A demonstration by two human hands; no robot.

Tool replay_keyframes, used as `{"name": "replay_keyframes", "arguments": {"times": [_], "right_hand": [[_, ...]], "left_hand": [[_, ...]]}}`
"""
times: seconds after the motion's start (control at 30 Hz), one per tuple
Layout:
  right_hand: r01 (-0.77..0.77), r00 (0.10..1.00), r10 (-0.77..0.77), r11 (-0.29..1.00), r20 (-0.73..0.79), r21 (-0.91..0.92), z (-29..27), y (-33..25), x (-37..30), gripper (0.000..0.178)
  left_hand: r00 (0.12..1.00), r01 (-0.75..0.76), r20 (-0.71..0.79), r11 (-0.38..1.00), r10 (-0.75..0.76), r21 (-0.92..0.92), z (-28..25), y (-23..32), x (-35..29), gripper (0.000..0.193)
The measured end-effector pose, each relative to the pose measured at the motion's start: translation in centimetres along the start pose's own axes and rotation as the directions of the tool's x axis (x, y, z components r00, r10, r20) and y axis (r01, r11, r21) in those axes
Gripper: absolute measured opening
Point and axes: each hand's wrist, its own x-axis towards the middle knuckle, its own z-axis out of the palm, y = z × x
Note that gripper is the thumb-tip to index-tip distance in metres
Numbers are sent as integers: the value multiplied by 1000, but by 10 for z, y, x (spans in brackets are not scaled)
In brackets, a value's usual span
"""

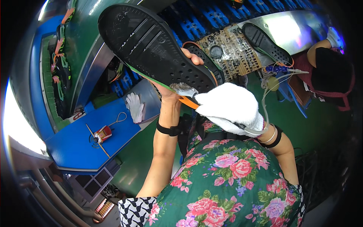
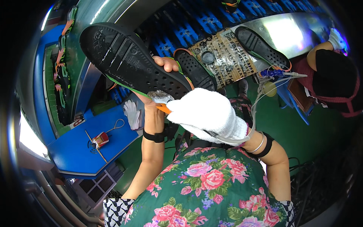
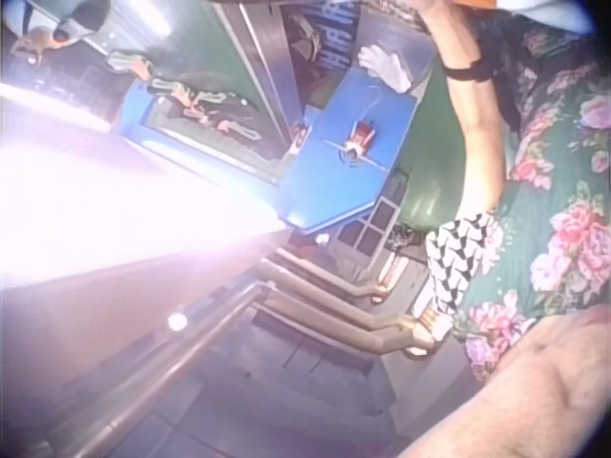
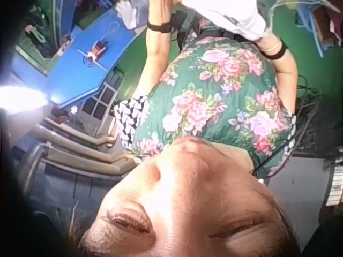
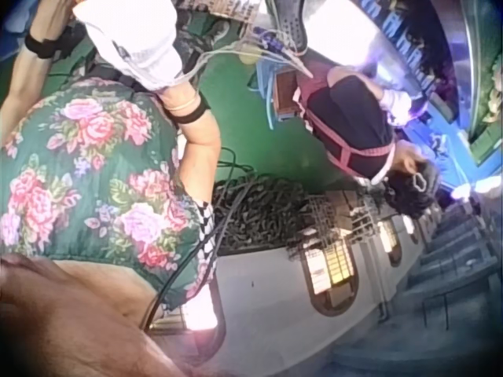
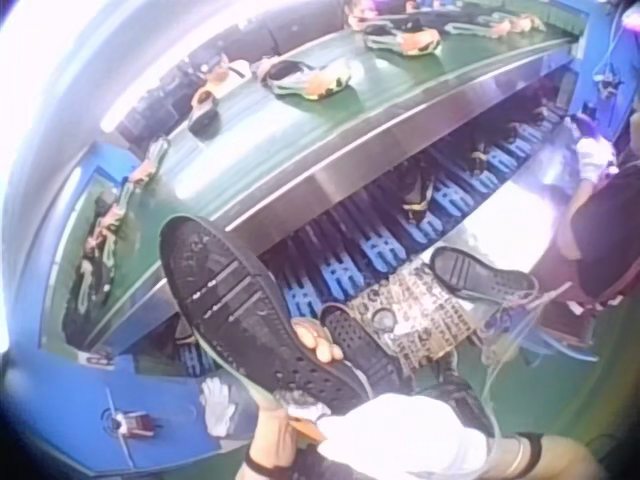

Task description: The recorder uses a brush to apply glue to the bottom of various shoe soles on an assembly line.

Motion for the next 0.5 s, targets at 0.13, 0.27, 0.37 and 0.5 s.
{"name": "replay_keyframes", "arguments": {"times": [0.13, 0.27, 0.37, 0.5], "right_hand": [[-195, 980, 199, 955, 4, 222, -7, 1, 4, 21], [-117, 993, 119, 990, -19, 82, -11, 5, 4, 22], [-40, 999, 40, 997, 9, 62, -6, 5, 3, 22], [-220, 969, 236, 958, -71, 186, -10, 9, 6, 18]], "left_hand": [[999, -22, 32, 999, 21, 33, -4, 2, 2, 84], [999, -36, 1, 998, 36, 44, -11, 3, 4, 86], [999, -41, 2, 999, 41, 21, -11, 4, 5, 87], [999, -38, 11, 999, 38, -27, -13, 4, 7, 90]]}}
